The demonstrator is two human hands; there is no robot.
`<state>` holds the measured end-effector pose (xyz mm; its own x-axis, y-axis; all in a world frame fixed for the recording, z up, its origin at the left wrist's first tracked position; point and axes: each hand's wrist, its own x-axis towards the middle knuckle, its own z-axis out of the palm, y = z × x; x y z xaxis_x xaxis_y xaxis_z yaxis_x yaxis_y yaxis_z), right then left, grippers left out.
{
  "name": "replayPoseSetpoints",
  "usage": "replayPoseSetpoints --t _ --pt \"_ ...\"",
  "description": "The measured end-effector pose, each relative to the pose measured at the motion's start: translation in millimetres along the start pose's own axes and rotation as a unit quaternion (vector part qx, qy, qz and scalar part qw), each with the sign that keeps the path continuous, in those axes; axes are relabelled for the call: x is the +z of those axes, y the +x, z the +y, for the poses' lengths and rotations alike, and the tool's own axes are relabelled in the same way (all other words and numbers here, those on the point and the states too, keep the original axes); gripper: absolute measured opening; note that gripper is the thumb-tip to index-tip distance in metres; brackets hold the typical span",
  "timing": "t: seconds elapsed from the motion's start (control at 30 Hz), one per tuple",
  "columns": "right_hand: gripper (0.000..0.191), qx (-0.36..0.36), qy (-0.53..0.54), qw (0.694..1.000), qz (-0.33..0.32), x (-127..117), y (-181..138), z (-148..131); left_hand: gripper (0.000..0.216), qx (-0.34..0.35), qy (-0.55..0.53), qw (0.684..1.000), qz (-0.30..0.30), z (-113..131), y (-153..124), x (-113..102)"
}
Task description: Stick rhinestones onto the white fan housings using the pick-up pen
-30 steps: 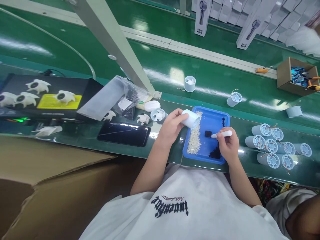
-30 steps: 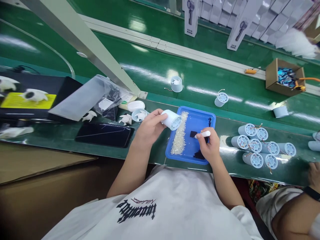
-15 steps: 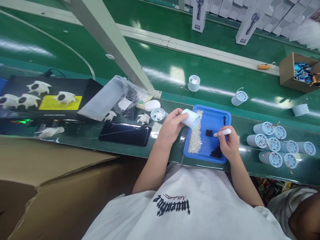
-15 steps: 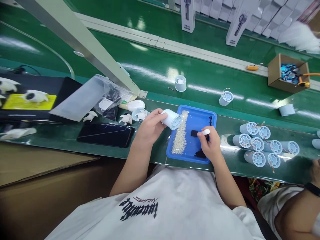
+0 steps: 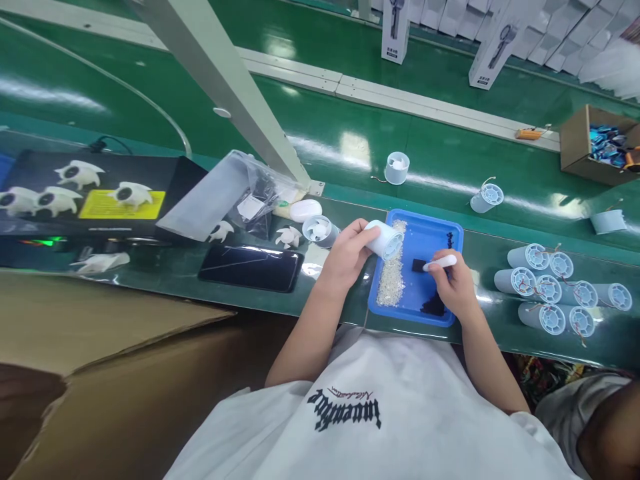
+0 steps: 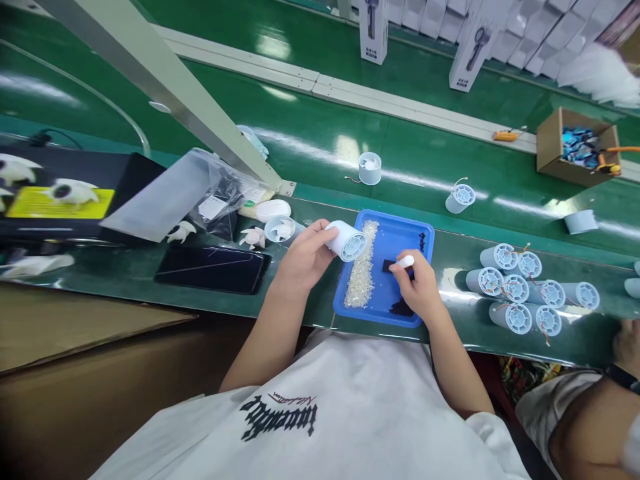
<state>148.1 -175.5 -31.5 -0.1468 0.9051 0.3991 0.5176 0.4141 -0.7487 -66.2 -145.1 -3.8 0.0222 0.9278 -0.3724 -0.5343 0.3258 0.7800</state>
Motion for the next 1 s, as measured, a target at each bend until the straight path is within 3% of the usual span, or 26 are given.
replayPoseSetpoints --t 0.07,0.23,0.4,0.7,1.0 --pt "0.017 0.024 0.028 0.999 -0.011 0 0 1 0.03 0.0 -0.004 1.0 -0.001 -2 0 2" --pt "0.017 0.058 0.193 0.973 0.111 -1 -4 -8 0.035 0.002 -0.009 1.0 0.016 -8 -4 7" --pt "0.013 0.048 0.279 0.946 0.16 -3 -4 -20 0.044 -0.002 -0.024 0.999 0.023 -14 -9 14" --pt "0.016 -0.044 0.259 0.953 0.148 -3 -12 -31 0.049 0.012 -0.013 1.0 0.0 -23 -15 24" --pt "0.018 -0.069 0.213 0.964 0.145 -1 -9 -33 0.046 0.036 0.016 0.999 -0.011 -24 -18 23"
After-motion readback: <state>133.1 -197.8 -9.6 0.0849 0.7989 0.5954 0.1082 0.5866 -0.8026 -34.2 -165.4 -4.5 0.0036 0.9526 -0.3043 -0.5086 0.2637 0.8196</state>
